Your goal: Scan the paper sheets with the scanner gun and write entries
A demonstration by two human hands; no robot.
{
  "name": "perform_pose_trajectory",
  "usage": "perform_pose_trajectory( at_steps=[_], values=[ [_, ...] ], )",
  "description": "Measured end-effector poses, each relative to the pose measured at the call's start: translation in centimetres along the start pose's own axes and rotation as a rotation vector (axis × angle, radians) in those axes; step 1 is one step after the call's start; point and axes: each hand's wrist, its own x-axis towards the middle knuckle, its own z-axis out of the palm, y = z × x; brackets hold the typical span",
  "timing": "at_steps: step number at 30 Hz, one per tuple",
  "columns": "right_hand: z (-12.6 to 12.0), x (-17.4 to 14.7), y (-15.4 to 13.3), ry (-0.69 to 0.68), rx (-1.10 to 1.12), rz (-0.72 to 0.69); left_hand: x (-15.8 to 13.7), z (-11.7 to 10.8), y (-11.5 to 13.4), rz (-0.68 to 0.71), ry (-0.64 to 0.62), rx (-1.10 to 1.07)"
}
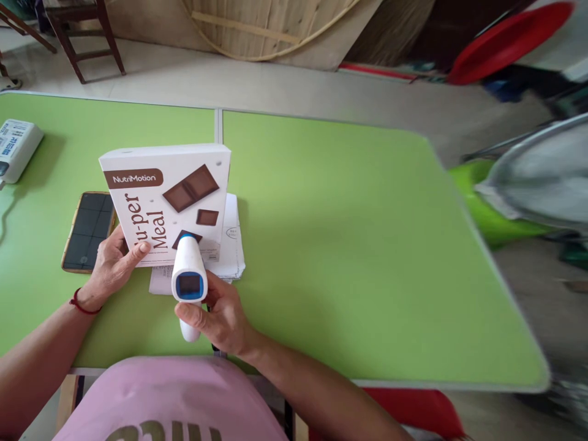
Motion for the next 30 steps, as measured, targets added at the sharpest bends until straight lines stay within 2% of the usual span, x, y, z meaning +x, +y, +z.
perform_pose_trajectory(
  at_steps=[18,30],
  values=[
    [-0.42,0.22,-0.09,-0.030,-0.034,0.020,0.11,-0.10,0.11,-0.004,0.009,-0.034],
    [-0.41,0.34,-0.66,-0.029,-0.029,0.017,0.11,0.22,0.42,-0.067,0.006,-0.257]
  ],
)
